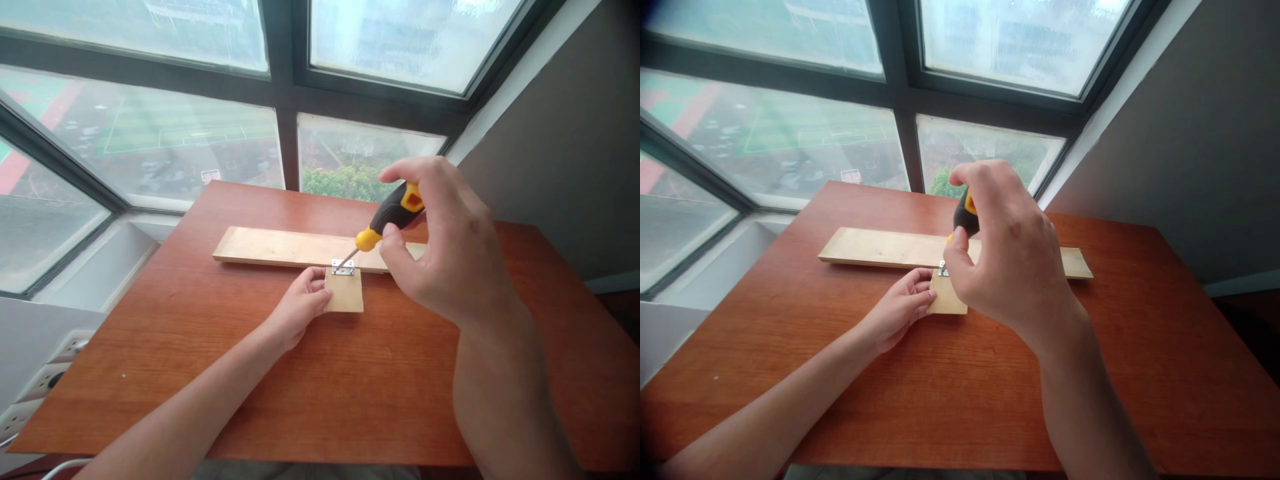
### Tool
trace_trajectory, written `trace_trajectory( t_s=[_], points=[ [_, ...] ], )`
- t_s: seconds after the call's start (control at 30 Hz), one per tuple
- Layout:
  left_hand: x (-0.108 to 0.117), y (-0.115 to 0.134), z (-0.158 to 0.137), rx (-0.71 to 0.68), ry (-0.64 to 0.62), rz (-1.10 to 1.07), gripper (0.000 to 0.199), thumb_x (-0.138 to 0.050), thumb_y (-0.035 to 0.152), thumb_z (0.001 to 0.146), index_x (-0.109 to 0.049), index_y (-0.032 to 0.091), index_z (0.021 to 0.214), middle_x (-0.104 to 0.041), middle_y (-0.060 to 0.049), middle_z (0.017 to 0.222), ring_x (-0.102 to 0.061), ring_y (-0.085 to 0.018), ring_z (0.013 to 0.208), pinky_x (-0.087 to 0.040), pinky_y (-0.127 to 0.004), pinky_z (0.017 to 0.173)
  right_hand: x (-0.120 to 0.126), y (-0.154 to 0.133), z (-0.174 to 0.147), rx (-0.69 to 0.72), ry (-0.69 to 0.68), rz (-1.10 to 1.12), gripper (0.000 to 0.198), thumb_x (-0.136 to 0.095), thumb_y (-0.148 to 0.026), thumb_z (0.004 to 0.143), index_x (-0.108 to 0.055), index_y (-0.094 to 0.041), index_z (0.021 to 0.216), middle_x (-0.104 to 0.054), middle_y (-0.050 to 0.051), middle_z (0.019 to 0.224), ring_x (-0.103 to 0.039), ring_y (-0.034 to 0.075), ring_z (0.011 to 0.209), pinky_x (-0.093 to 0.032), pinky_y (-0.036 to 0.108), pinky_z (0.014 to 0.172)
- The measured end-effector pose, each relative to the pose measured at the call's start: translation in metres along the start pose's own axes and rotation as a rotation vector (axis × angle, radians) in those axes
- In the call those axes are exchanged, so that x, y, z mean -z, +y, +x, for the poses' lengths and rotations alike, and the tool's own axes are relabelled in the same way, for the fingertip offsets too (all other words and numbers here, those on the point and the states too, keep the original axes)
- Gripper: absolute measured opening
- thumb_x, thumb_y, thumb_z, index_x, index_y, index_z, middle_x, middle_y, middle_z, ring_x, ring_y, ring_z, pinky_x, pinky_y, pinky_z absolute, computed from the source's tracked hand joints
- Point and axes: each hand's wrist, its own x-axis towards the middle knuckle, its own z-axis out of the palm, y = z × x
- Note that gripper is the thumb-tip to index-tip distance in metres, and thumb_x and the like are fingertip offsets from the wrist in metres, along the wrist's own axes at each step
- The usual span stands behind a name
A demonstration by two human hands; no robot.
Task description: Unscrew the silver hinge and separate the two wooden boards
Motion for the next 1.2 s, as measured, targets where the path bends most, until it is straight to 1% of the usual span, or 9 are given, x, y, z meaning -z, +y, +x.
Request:
trace_trajectory(
  t_s=[0.13,0.27,0.4,0.57,0.7,0.83,0.93,1.07,1.2],
  points=[
    [0.0002,-0.0001,0.0,-0.001,-0.001,-0.001,0.035,-0.073,0.017,0.073,-0.053,0.017,0.102,-0.071,-0.008,0.096,-0.07,-0.019,0.082,-0.052,-0.029,0.073,-0.0029,0.0029,0.0005,-0.016,0.028,-0.036,0.034,-0.059,-0.023,0.082,-0.052,-0.027,0.115,-0.062,0.005,0.113,-0.061,0.026,0.094,-0.053,0.042,0.074],
    [-0.0004,0.0007,-0.0006,-0.001,0.002,0.015,0.034,-0.071,0.017,0.075,-0.052,0.017,0.102,-0.071,-0.008,0.097,-0.07,-0.019,0.084,-0.053,-0.03,0.075,-0.0059,0.007,0.0003,-0.051,0.051,-0.075,0.035,-0.064,-0.032,0.083,-0.054,-0.024,0.115,-0.064,0.004,0.109,-0.062,0.023,0.088,-0.053,0.042,0.077],
    [-0.001,0.0013,-0.001,-0.004,0.0,0.022,0.034,-0.07,0.016,0.075,-0.051,0.017,0.103,-0.071,-0.008,0.098,-0.07,-0.019,0.084,-0.053,-0.029,0.074,-0.0047,0.0054,-0.0001,-0.05,0.044,-0.046,0.036,-0.06,-0.021,0.082,-0.053,-0.024,0.117,-0.063,0.004,0.11,-0.062,0.023,0.092,-0.053,0.039,0.073],
    [-0.001,0.0011,-0.0012,-0.003,-0.006,0.018,0.033,-0.069,0.016,0.075,-0.051,0.017,0.103,-0.071,-0.008,0.095,-0.07,-0.018,0.081,-0.052,-0.029,0.073,-0.0029,0.0,-0.0017,-0.035,0.006,0.037,0.051,-0.054,-0.01,0.076,-0.045,-0.027,0.124,-0.056,0.007,0.124,-0.062,0.026,0.101,-0.055,0.039,0.074],
    [-0.0008,0.0009,-0.0012,-0.002,-0.003,0.015,0.033,-0.069,0.015,0.076,-0.05,0.017,0.103,-0.071,-0.008,0.096,-0.069,-0.018,0.082,-0.052,-0.029,0.073,-0.0047,0.0008,-0.0017,-0.044,0.003,0.017,0.045,-0.057,-0.018,0.081,-0.046,-0.027,0.123,-0.057,0.007,0.124,-0.062,0.024,0.092,-0.055,0.039,0.069],
    [-0.0006,0.0011,-0.0012,-0.001,0.0,0.022,0.033,-0.068,0.016,0.076,-0.05,0.017,0.103,-0.07,-0.009,0.098,-0.069,-0.019,0.084,-0.052,-0.029,0.073,-0.007,0.0063,0.0002,-0.045,0.079,-0.087,0.034,-0.063,-0.031,0.083,-0.052,-0.025,0.114,-0.062,0.005,0.112,-0.062,0.024,0.088,-0.052,0.041,0.07],
    [-0.0006,0.0013,-0.0012,-0.003,-0.002,0.026,0.033,-0.069,0.016,0.076,-0.05,0.016,0.104,-0.07,-0.009,0.098,-0.069,-0.019,0.083,-0.052,-0.029,0.074,-0.0065,0.0075,0.0004,-0.041,0.069,-0.061,0.032,-0.06,-0.022,0.082,-0.053,-0.024,0.114,-0.064,0.004,0.108,-0.062,0.023,0.09,-0.051,0.039,0.071],
    [-0.0012,0.0014,-0.0014,-0.002,-0.005,0.025,0.034,-0.069,0.016,0.076,-0.05,0.017,0.104,-0.07,-0.008,0.097,-0.069,-0.018,0.083,-0.052,-0.029,0.074,-0.004,0.0037,-0.0012,-0.03,0.033,0.016,0.046,-0.056,-0.012,0.076,-0.05,-0.024,0.119,-0.059,0.006,0.117,-0.06,0.022,0.093,-0.052,0.036,0.068],
    [-0.0016,0.0015,-0.0014,-0.001,-0.001,0.017,0.034,-0.069,0.016,0.075,-0.05,0.017,0.104,-0.071,-0.008,0.097,-0.069,-0.018,0.083,-0.052,-0.029,0.074,-0.0047,0.0033,-0.001,-0.031,0.029,-0.002,0.045,-0.058,-0.017,0.078,-0.05,-0.025,0.122,-0.058,0.007,0.12,-0.061,0.024,0.092,-0.052,0.037,0.066]
  ],
)
